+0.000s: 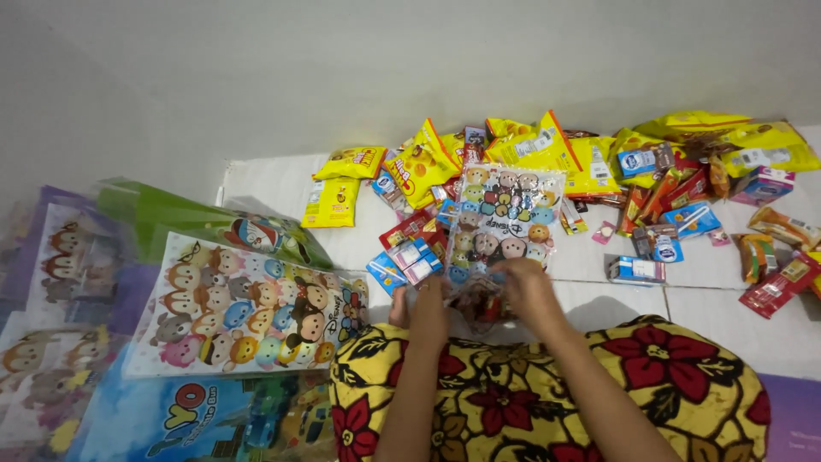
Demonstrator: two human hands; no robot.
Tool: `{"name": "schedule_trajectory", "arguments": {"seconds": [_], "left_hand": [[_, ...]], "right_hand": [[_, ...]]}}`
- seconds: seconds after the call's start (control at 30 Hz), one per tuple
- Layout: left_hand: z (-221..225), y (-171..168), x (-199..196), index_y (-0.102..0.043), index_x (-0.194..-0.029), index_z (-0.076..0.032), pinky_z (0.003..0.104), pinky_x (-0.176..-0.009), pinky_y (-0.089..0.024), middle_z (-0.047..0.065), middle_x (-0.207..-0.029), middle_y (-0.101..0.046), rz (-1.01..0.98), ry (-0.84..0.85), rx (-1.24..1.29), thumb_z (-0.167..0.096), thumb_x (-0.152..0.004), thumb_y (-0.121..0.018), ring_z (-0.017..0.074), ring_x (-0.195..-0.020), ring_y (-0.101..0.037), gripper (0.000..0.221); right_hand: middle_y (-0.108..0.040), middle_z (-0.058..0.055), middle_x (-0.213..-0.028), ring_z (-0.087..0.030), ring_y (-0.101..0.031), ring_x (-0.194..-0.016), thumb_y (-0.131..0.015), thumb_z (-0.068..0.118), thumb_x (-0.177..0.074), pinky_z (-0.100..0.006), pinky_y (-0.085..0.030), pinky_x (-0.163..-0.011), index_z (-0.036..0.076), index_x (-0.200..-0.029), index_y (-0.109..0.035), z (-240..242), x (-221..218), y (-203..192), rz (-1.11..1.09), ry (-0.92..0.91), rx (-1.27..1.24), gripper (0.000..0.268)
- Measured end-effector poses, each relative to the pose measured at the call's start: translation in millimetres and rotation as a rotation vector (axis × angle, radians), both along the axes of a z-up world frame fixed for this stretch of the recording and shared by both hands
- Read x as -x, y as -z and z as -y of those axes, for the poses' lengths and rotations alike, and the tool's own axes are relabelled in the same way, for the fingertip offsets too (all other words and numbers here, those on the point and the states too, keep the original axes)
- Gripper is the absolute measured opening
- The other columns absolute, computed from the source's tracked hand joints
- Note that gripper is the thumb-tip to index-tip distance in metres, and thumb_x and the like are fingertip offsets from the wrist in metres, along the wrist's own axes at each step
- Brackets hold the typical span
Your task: The person sorts a pile of assorted snack packets by hand, first placing several into a floppy plastic bag, then arranging the remaining packets on the floor.
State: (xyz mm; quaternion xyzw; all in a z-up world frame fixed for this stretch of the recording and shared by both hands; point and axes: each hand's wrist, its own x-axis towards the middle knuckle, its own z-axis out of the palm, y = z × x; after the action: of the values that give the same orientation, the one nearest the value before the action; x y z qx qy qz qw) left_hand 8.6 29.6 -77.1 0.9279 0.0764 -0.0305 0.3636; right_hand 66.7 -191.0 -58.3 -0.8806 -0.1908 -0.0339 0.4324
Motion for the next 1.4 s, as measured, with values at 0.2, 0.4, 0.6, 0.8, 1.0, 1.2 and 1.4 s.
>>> {"name": "schedule_trajectory", "arguments": {"seconds": [0.2,0.4,0.6,0.8,1.0,1.2,1.4], "left_hand": [[1.3,24.2,-8.6,-0.060,-0.096,-0.021,0.041,-0.091,-0.057,0.004,-0.099,-0.062,-0.057,-0.057,-0.092,-0.018,-0.094,-0.068,0.0271,-0.104,-0.070,0.008],[0.3,15.3,-9.9,-0.065,-0.095,-0.019,0.042,-0.089,-0.059,0.006,-0.100,-0.064,-0.114,-0.141,-0.042,-0.014,-0.093,-0.067,0.0282,-0.106,-0.070,0.006],[-0.8,69.8,-27.5,-0.065,-0.093,-0.019,0.042,-0.092,-0.057,0.005,-0.098,-0.063,-0.116,-0.213,0.063,-0.023,-0.100,-0.062,0.0282,-0.107,-0.069,0.009],[-6.3,-43.1,4.1,-0.072,-0.089,-0.028,0.038,-0.091,-0.056,-0.009,-0.090,-0.075,-0.041,-0.419,0.016,-0.027,-0.098,-0.061,0.0161,-0.102,-0.071,0.014],[-6.2,-59.9,5.7,-0.066,-0.099,-0.031,0.049,-0.096,-0.055,-0.003,-0.100,-0.074,-0.019,-0.401,0.084,-0.065,-0.098,-0.047,0.0270,-0.107,-0.071,0.039],[-21.0,-96.4,10.1,-0.068,-0.092,-0.018,0.043,-0.080,-0.057,0.004,-0.081,-0.074,0.616,-0.221,0.069,-0.033,-0.096,-0.068,0.0283,-0.086,-0.073,0.015],[-24.2,-159.7,10.9,-0.074,-0.093,-0.014,0.035,-0.067,-0.054,0.000,-0.083,-0.074,0.550,-0.208,0.037,-0.036,-0.099,-0.064,0.0186,-0.074,-0.071,0.025]], "right_hand": [[-0.074,-0.009,-0.109,-0.028,-0.074,-0.108,-0.082,0.006,-0.073,-0.037,-0.063,-0.087,0.016,-0.115,-0.073,65.2,7.4,42.3,-0.438,0.191,0.555,0.044],[-0.076,-0.007,-0.097,-0.029,-0.075,-0.103,-0.083,0.013,-0.078,-0.040,-0.061,-0.087,0.012,-0.101,-0.076,40.5,13.4,4.2,-0.390,0.193,0.532,0.024],[-0.078,-0.007,-0.095,-0.030,-0.075,-0.102,-0.078,0.014,-0.084,-0.041,-0.061,-0.086,0.016,-0.094,-0.076,47.8,12.6,16.1,-0.371,0.201,0.525,0.011],[-0.079,-0.010,-0.103,-0.034,-0.075,-0.102,-0.074,0.012,-0.089,-0.046,-0.060,-0.087,0.017,-0.096,-0.074,64.6,7.4,18.5,-0.365,0.356,0.322,0.008],[-0.079,-0.012,-0.103,-0.034,-0.076,-0.100,-0.074,0.007,-0.089,-0.046,-0.060,-0.088,0.012,-0.093,-0.073,59.8,19.4,-21.1,-0.275,0.359,0.245,0.007],[-0.079,-0.011,-0.100,-0.034,-0.075,-0.101,-0.075,0.014,-0.090,-0.048,-0.058,-0.091,0.016,-0.097,-0.073,47.6,36.8,-87.1,-0.130,0.393,0.170,0.007],[-0.077,-0.006,-0.103,-0.024,-0.071,-0.094,-0.055,0.047,-0.097,-0.040,-0.056,-0.079,0.013,-0.102,-0.073,61.3,32.6,-118.0,-0.031,0.319,0.107,0.038]]}}
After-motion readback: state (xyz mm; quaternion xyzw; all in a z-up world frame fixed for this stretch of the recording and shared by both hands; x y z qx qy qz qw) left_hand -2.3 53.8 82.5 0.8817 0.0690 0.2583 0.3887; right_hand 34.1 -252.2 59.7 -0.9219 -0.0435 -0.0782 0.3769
